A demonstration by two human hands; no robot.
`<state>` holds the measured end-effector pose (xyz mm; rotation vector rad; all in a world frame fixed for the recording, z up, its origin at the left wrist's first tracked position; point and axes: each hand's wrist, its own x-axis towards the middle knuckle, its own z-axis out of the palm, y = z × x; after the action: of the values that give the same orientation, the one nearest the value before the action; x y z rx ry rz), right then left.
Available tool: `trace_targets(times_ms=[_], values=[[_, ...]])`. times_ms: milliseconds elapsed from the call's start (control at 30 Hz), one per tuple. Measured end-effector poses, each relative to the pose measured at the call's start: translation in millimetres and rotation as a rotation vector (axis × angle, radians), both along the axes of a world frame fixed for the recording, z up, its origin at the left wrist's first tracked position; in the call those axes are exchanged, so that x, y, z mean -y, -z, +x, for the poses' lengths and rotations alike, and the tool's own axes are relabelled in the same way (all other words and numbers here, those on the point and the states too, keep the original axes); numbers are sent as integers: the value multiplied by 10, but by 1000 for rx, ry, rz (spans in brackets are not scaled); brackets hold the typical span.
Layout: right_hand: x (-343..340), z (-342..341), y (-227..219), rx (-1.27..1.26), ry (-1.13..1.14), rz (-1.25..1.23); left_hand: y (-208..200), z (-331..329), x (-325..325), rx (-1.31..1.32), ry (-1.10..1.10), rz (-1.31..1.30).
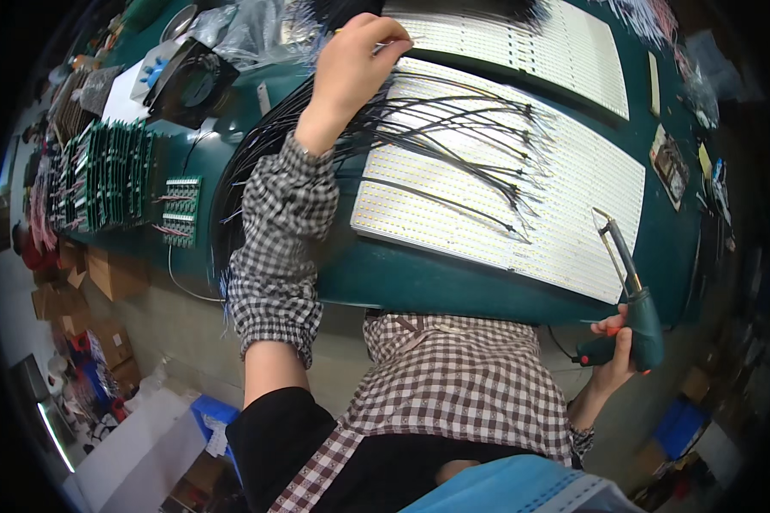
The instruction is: The person uses a soldering iron to attach black wires to a large white LED panel on a green workbench. They systematically solder multiple connection points along the panel's edge, handling the wires and tool with both hands.
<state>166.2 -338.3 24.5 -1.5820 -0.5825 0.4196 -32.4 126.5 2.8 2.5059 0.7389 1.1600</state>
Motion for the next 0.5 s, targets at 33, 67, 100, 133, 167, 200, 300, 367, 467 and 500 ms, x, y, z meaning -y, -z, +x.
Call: trace_targets(times_ms=[33, 67, 100, 133, 167, 200, 300, 367, 467, 500], values=[[28, -1, 12, -25, 26, -2, -75, 16, 93, 24, 54, -96], [60, 4, 6, -42, 56, -13, -139, 51, 205, 54, 111, -202], [81, -2, 24, -56, 87, -37, -219, 93, 307, 89, 233, -230], [80, -2, 11, -55, 63, -38, -278, 113, 426, 87, 268, -235], [69, 6, 30, -64, 31, -40, -443, 82, 621, 34, 204, -474], [69, -4, 41, -66, 8, -45, -433, 91, 721, 38, 242, -550], [37, -29, 44, -46, -23, -40, -371, 94, 989, -18, 370, -574], [42, -55, 52, -94, -14, 12, -455, 149, 1308, -81, 418, -513], [98, -113, 40, -127, -2, 21, -412, 227, 1707, -180, 502, -566], [100, -125, 40, -138, -11, 19, -366, 249, 1813, -220, 497, -632]])
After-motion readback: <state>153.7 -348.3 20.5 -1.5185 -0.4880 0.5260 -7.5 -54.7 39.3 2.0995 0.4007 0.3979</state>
